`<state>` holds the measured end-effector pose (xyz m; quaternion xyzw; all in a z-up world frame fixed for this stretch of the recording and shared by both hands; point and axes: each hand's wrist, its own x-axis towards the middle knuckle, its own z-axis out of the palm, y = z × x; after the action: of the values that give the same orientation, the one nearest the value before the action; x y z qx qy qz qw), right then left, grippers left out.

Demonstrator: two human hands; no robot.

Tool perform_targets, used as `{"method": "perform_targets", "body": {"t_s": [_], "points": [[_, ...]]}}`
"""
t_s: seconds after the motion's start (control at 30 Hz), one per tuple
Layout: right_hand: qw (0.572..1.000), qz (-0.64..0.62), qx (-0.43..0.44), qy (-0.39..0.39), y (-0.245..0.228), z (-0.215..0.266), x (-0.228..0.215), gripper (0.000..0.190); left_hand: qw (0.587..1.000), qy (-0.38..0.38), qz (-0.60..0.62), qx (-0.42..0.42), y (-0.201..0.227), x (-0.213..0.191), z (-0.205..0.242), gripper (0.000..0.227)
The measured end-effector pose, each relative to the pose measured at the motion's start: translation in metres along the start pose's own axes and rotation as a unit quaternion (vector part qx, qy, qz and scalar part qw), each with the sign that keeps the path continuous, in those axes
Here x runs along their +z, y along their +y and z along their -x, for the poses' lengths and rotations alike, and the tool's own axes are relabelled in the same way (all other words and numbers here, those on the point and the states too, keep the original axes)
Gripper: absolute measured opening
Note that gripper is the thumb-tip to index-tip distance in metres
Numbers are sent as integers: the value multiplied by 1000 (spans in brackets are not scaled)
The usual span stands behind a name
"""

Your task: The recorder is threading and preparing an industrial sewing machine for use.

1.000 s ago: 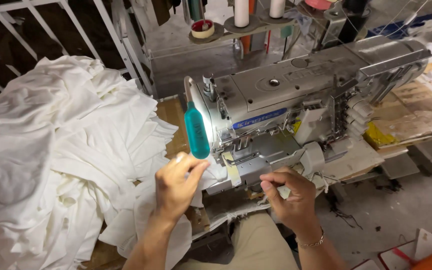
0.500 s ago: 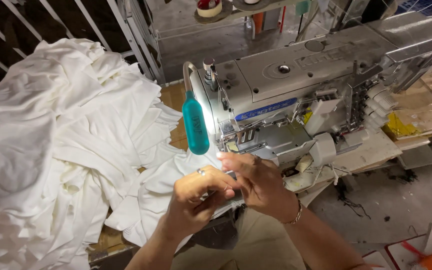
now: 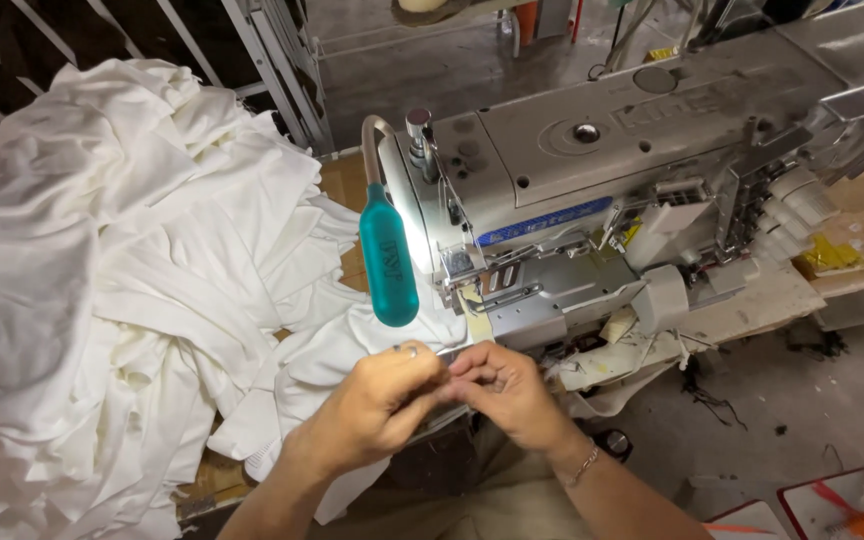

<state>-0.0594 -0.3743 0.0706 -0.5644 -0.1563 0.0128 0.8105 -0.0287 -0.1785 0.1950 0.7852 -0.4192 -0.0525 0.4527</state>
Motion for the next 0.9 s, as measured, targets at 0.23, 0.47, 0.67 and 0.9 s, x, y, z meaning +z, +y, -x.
{"method": "perform_targets", "body": {"t_s": [0.23, 0.47, 0.67, 0.9], "points": [[996, 50, 11, 76, -20, 3, -14, 21, 970, -80, -227, 26, -20, 1, -17, 68], [974, 147, -66, 160, -18, -25, -19, 18, 963, 104, -248, 36, -36, 17, -19, 14], [933, 296, -161, 126, -30, -41, -9, 9, 941, 166, -293, 37, -53, 25, -18, 20], [927, 329, -110, 143, -18, -40, -6, 21, 940, 208, -268, 45, -71, 44, -17, 25]]}}
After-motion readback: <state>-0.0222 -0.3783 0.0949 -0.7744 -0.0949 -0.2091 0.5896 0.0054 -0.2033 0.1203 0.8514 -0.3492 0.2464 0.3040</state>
